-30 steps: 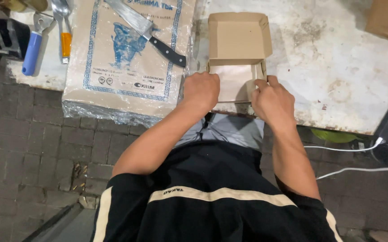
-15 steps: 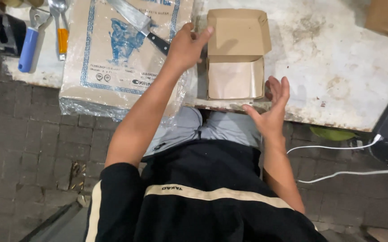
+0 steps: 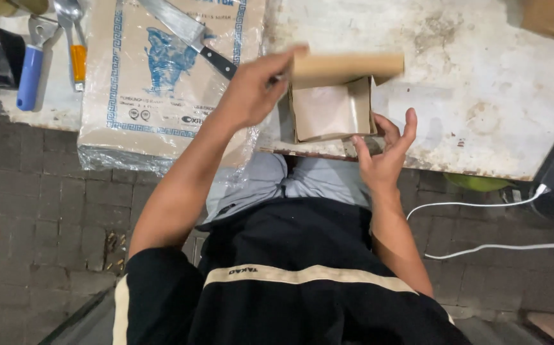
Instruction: The person uses a knife to cut a piece of cardboard from a plastic-wrapped stack, then places the cut piece into a small cardboard box. This process is repeated multiple times, with the person cutting cardboard and inserting it into boxes.
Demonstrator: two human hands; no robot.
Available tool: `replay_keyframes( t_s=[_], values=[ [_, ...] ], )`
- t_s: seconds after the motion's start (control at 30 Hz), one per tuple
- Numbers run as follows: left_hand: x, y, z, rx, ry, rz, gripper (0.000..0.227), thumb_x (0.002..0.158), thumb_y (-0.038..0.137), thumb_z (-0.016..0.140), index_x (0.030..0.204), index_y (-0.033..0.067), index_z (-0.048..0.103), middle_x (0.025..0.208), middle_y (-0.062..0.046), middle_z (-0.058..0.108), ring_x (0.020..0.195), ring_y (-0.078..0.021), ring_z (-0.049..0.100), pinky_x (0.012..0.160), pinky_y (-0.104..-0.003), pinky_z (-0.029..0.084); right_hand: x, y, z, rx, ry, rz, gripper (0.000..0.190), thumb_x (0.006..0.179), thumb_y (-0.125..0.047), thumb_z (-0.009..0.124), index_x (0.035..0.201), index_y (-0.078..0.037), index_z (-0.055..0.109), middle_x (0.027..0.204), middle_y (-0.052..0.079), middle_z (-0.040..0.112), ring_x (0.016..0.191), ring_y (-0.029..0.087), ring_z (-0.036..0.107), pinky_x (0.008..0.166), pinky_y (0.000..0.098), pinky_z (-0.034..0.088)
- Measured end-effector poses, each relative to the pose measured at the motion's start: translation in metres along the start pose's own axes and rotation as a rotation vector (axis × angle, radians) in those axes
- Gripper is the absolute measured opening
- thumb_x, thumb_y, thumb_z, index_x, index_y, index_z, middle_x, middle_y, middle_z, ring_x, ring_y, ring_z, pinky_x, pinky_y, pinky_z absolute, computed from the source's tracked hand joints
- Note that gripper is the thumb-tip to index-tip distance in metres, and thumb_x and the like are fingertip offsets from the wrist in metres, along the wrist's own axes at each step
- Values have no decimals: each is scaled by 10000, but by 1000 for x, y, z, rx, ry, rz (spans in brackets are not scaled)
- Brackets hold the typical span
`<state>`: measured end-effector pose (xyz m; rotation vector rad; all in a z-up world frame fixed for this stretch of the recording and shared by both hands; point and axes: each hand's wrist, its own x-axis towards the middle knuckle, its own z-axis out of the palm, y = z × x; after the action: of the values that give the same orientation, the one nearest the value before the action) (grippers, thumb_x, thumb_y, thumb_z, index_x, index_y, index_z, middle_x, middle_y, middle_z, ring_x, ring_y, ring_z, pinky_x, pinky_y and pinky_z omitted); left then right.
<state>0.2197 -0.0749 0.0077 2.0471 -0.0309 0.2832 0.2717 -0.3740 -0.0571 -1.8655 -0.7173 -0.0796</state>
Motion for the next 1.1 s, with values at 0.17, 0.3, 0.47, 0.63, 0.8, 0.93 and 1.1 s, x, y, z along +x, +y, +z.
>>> replay_keyframes(
  t_s=[0.17,0.3,0.47,0.63,0.8,0.93,1.1],
  values=[
    [-29,9,10,166,-117,230,560,900,-181,501,1333,148,636,1223,-250,634,1121,-463,610,953,-531,537,-8,42,1,9,28,-23,1099,875,-3,834,1574,-95,-8,1196,221,603,1121,332,635,979,416,482],
    [-48,-4,26,541,-174,350,494,877,8,649,1344,166,624,1381,-173,538,1330,-366,479,1013,-437,485,-9,32,-1,-1,23,-30,1037,905,15,793,1568,-89,2,1208,207,602,1104,332,634,976,428,491],
    [-55,5,36,562,-103,436,597,828,278,778,1360,76,596,1403,-246,505,1378,-405,421,1058,-456,456,4,13,-8,-30,-38,-7,1059,827,70,779,1560,-40,22,1252,226,600,1128,375,622,988,455,481],
    [-62,1,58,601,139,409,393,933,332,698,1253,106,677,1387,-166,570,1380,-325,455,1016,-321,482,1,9,-16,-84,28,-169,862,911,-189,671,1526,-20,92,1503,198,304,1378,356,402,1058,434,431],
    [-66,11,62,561,144,331,343,933,263,691,1241,110,689,1386,-145,576,1371,-339,463,965,-332,527,12,-16,-19,-302,-189,-93,520,982,-443,564,1358,-95,477,1428,155,353,1389,431,302,1140,543,263],
    [-78,23,69,562,169,93,572,915,391,682,1432,197,529,1485,-173,441,1327,-487,456,793,-616,552,11,-5,-15,-125,-30,126,524,1018,-232,588,1440,-90,310,1371,174,508,1273,382,506,1028,475,417],
    [-90,40,80,10,281,-133,798,883,249,720,1505,1,287,1496,-318,268,1345,-535,369,993,-532,489,31,5,-8,64,-112,349,295,980,-122,626,1258,-39,572,1156,177,655,1103,348,634,939,498,490]
  ],
)
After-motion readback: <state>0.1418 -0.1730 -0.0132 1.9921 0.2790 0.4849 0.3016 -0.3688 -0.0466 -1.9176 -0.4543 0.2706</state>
